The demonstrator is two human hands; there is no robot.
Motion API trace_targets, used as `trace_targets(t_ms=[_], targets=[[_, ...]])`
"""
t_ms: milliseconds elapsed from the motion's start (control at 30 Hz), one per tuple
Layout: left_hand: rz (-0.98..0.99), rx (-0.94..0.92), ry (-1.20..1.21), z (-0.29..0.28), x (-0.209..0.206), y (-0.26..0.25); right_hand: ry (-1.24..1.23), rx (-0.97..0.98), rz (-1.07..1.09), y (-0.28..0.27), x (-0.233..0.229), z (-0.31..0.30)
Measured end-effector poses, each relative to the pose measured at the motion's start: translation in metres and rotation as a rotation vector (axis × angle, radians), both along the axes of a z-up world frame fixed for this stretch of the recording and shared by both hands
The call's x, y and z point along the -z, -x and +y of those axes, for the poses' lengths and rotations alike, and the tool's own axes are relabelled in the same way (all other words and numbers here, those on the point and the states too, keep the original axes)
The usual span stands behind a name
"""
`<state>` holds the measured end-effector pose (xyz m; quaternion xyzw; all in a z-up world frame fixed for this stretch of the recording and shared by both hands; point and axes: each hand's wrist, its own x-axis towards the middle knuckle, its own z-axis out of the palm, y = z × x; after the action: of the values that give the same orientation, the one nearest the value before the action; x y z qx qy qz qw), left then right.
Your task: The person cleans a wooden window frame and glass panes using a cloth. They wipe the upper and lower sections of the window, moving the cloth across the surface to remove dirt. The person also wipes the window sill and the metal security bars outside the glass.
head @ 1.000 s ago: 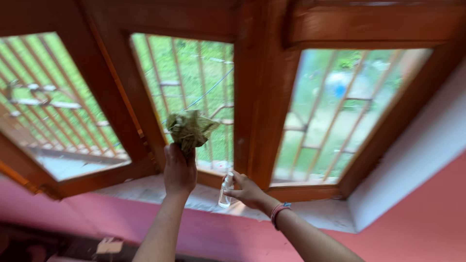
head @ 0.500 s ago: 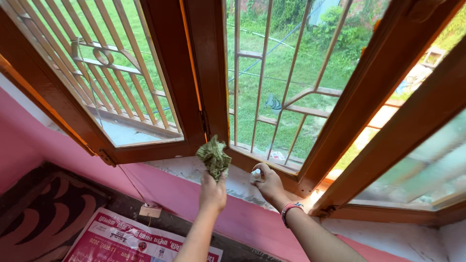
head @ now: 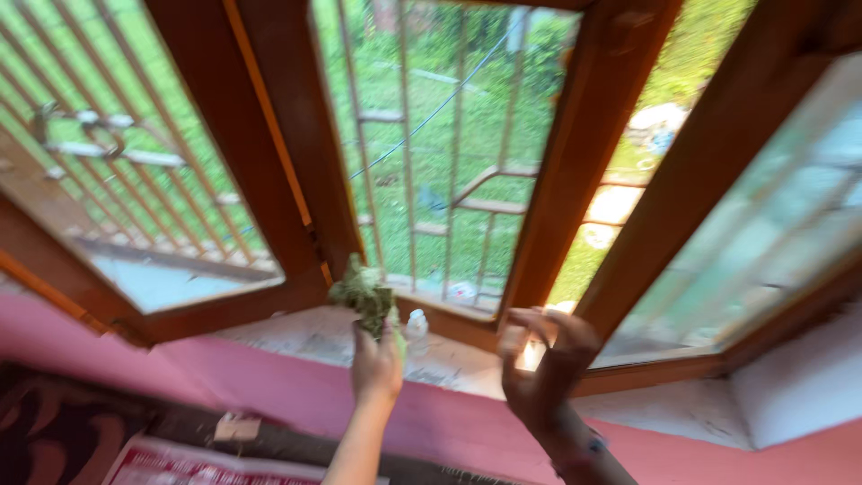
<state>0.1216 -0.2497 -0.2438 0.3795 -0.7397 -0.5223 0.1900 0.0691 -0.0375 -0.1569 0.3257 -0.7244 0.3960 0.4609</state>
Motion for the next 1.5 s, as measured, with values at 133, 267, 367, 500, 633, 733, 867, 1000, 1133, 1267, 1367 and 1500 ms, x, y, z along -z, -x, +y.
trace_targets(t_ms=[133, 267, 367, 500, 633, 733, 867, 1000, 1133, 1267, 1367, 1500], targets=[[0.383, 0.049, 0.168, 0.029, -0.051, 0.007, 0.157, 0.177, -0.064, 0.011, -0.031, 0.048], [0.585, 0.114, 0.267, 0.067, -0.103, 0.023, 0.022, 0.155, -0.089, 0.029, -0.042, 0.068], [0.585, 0.201, 0.336, 0.101, -0.137, 0.025, -0.037, 0.078, -0.141, 0.027, -0.051, 0.084], [0.595, 0.322, 0.356, 0.142, -0.173, 0.029, -0.135, -0.058, -0.230, 0.028, -0.075, 0.107], [0.623, 0.316, 0.452, 0.183, -0.198, 0.039, -0.174, -0.270, -0.468, 0.034, -0.098, 0.133], [0.775, 0.391, 0.497, 0.213, -0.215, 0.042, -0.103, -0.524, -0.637, 0.047, -0.108, 0.150], [0.929, 0.584, 0.329, 0.244, -0.226, 0.057, 0.186, -0.895, -1.100, 0.071, -0.120, 0.169], [0.820, 0.664, -0.285, 0.253, -0.228, 0.103, 0.281, -0.912, -1.278, 0.096, -0.135, 0.184], [0.845, 0.629, -0.095, 0.239, -0.229, 0.135, 0.363, -0.802, -1.029, 0.110, -0.159, 0.208], [0.725, 0.592, 0.174, 0.231, -0.224, 0.146, 0.403, -0.696, -0.952, 0.108, -0.182, 0.239], [0.699, 0.545, 0.389, 0.235, -0.227, 0.151, 0.382, -0.618, -0.815, 0.109, -0.186, 0.262], [0.644, 0.472, 0.445, 0.245, -0.235, 0.147, 0.478, -0.526, -0.792, 0.119, -0.186, 0.288]])
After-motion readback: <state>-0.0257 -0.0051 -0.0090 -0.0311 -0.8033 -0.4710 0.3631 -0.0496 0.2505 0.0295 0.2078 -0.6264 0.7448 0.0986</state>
